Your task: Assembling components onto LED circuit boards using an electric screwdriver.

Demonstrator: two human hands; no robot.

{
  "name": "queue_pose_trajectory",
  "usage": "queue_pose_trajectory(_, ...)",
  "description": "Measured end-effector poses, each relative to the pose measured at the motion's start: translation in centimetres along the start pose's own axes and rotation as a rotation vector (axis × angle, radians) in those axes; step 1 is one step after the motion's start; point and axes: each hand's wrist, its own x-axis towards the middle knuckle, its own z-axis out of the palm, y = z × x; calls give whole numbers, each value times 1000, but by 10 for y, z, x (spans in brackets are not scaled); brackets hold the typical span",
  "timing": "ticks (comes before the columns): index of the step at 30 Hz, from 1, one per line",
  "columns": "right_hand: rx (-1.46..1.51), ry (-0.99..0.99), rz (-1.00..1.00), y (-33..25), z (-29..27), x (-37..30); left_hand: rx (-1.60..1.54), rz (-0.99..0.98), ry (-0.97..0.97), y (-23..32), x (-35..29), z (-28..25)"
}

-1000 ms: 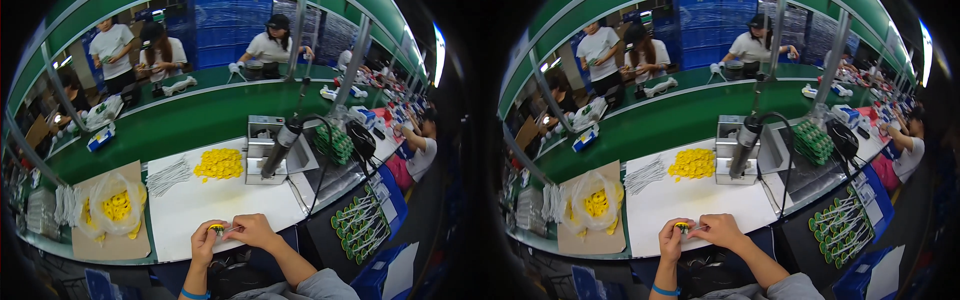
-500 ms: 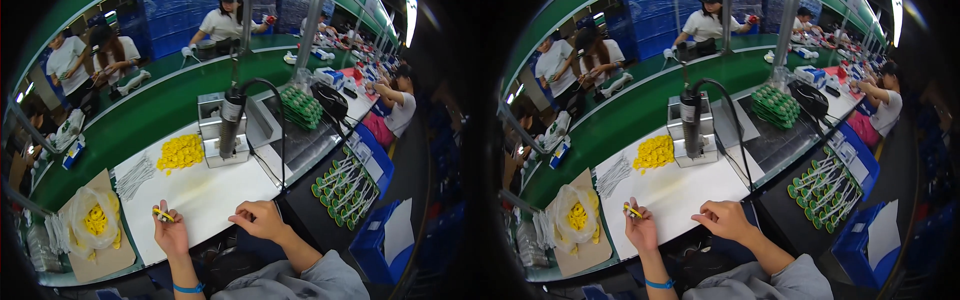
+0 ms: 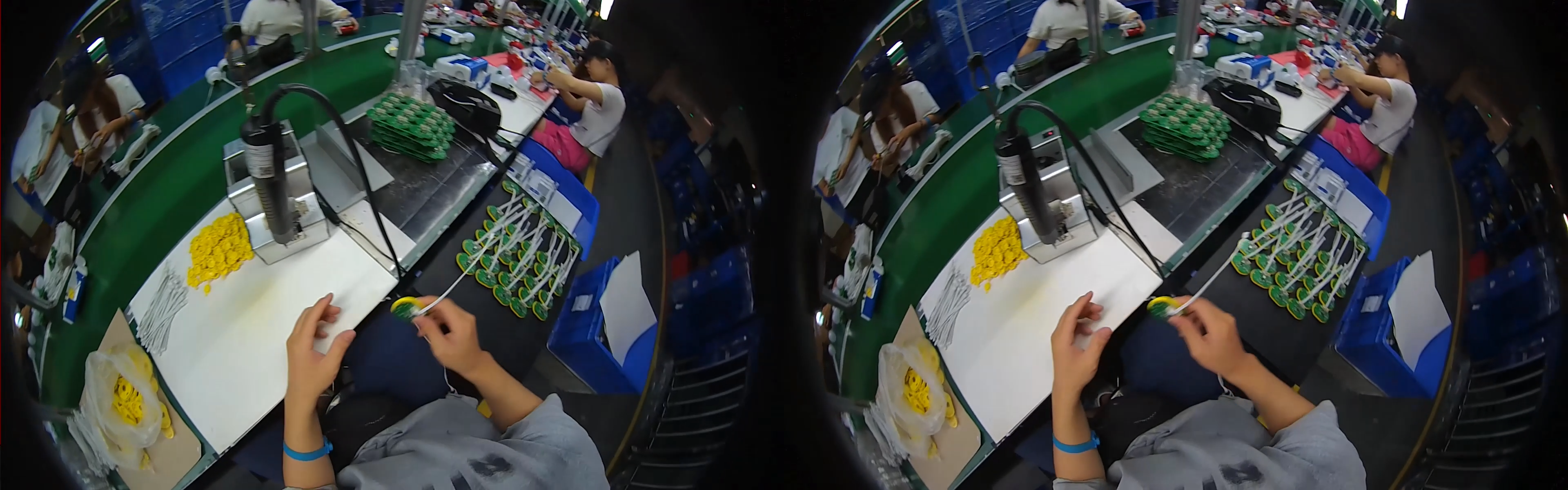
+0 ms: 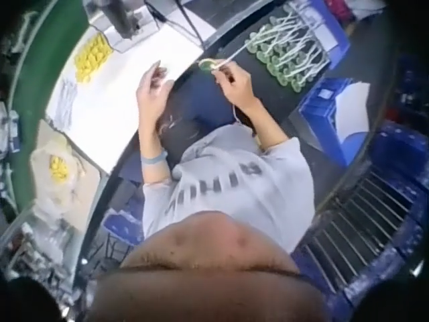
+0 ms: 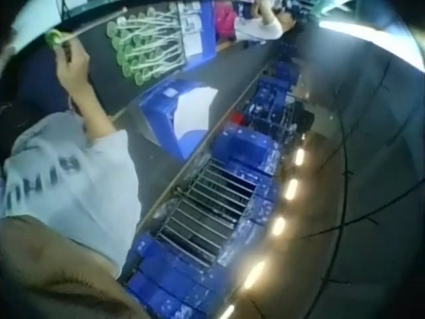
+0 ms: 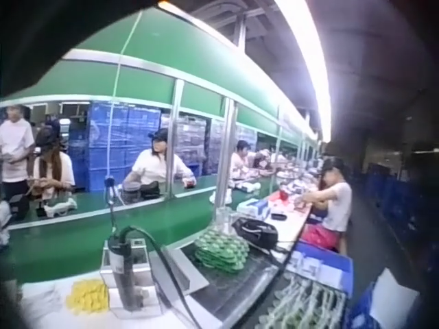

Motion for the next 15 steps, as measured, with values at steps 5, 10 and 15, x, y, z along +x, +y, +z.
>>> queue_pose_trajectory(5,-428,197,132,57,-98,-24,232,17,-37,0,3,4)
queue_pose_trajectory(10,-602,58,530,97,-181,-73,277,89,-61,-8,5,2)
queue_pose_trajectory(15,-333,69,677,124,-214,-93,293,141,-70,-13,4,-1)
